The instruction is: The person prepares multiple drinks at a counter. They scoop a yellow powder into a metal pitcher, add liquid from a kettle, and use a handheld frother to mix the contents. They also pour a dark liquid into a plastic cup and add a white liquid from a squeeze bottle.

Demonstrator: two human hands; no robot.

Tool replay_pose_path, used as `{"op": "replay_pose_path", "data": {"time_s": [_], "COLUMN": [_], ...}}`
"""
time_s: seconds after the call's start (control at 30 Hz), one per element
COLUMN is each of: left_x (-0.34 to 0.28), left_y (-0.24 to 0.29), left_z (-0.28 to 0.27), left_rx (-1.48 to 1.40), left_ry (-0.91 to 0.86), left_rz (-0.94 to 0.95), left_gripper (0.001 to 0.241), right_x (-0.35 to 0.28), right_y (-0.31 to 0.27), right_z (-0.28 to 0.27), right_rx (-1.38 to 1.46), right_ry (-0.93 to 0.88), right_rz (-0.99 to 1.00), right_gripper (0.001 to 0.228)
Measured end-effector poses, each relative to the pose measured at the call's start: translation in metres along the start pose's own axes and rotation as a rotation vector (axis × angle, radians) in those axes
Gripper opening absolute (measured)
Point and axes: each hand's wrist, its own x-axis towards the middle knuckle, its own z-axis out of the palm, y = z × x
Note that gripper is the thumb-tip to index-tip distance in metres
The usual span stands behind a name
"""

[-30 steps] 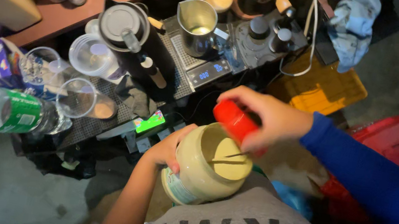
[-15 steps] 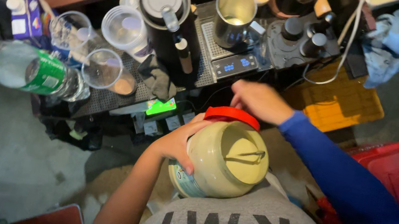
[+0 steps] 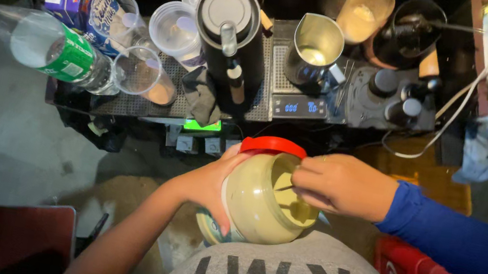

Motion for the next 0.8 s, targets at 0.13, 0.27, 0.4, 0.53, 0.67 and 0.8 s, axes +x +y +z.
{"op": "replay_pose_path", "data": {"time_s": [0.13,0.27,0.4,0.53,0.67,0.8], "left_x": [0.017,0.025,0.043,0.06,0.077,0.093], "left_y": [0.024,0.044,0.056,0.057,0.056,0.056], "left_z": [0.008,0.017,0.027,0.034,0.035,0.038], "left_rx": [0.153,0.224,0.235,0.318,0.352,0.337], "left_ry": [0.139,0.303,0.46,0.601,0.709,0.776], "left_rz": [0.013,-0.026,0.009,0.004,-0.022,-0.047], "left_gripper": [0.135,0.13,0.13,0.134,0.134,0.134], "right_x": [-0.007,-0.012,-0.023,-0.027,-0.029,-0.029], "right_y": [0.014,0.041,0.061,0.081,0.11,0.139], "right_z": [0.001,-0.01,-0.036,-0.051,-0.07,-0.091], "right_rx": [0.413,0.45,0.757,0.971,1.075,1.147], "right_ry": [0.112,0.075,-0.122,-0.027,0.172,0.278], "right_rz": [0.079,-0.158,0.163,0.489,0.599,0.613], "right_gripper": [0.017,0.014,0.02,0.025,0.024,0.021]}}
